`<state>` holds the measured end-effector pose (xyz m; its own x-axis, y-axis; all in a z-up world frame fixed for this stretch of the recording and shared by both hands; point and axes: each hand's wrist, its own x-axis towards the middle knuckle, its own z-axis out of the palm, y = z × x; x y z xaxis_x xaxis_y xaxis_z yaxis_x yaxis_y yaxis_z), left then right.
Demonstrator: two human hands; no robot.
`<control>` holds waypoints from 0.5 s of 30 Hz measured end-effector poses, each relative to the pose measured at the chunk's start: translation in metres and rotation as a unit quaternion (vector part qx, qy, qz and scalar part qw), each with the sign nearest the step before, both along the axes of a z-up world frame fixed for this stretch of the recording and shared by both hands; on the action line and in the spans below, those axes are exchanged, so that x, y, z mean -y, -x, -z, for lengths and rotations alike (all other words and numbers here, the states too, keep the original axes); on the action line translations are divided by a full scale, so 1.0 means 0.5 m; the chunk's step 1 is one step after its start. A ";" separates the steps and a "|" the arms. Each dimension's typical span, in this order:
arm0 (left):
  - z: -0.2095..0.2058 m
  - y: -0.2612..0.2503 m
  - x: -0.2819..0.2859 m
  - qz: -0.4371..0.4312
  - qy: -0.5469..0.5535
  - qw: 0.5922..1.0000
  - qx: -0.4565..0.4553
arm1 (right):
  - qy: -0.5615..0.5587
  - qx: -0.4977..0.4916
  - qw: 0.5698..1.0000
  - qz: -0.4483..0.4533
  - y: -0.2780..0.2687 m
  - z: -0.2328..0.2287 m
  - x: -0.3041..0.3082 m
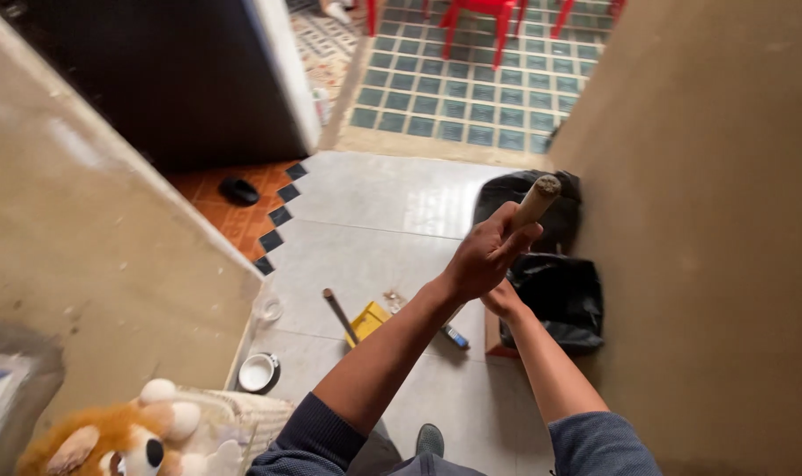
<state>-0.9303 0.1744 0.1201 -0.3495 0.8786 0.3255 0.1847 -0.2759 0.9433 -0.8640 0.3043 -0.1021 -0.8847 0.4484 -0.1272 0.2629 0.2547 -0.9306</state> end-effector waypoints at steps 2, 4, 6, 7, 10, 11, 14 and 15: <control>-0.030 0.036 0.035 -0.028 -0.006 1.000 0.003 | -0.085 -0.040 0.996 0.000 0.061 -0.025 0.021; -0.046 0.080 0.070 -0.054 -0.013 0.998 0.006 | -0.168 -0.084 0.982 0.002 0.129 -0.048 0.047; -0.053 0.111 0.097 -0.107 -0.050 0.991 -0.070 | -0.001 -0.163 0.985 -0.059 0.180 -0.073 0.074; -0.048 0.133 0.103 -0.116 -0.049 0.990 -0.071 | 0.000 -0.164 0.984 -0.068 0.209 -0.096 0.086; -0.039 0.194 0.115 -0.143 -0.035 0.983 -0.105 | 0.039 -0.203 0.978 -0.023 0.291 -0.127 0.106; -0.038 0.208 0.117 -0.153 -0.038 0.982 -0.109 | 0.180 -0.261 0.948 -0.022 0.312 -0.108 0.105; -0.018 0.249 0.114 -0.167 -0.022 0.976 -0.138 | 0.393 -0.346 0.851 -0.045 0.371 0.010 0.076; -0.010 0.263 0.110 -0.169 -0.006 0.972 -0.165 | 0.464 -0.379 0.798 -0.068 0.393 0.057 0.060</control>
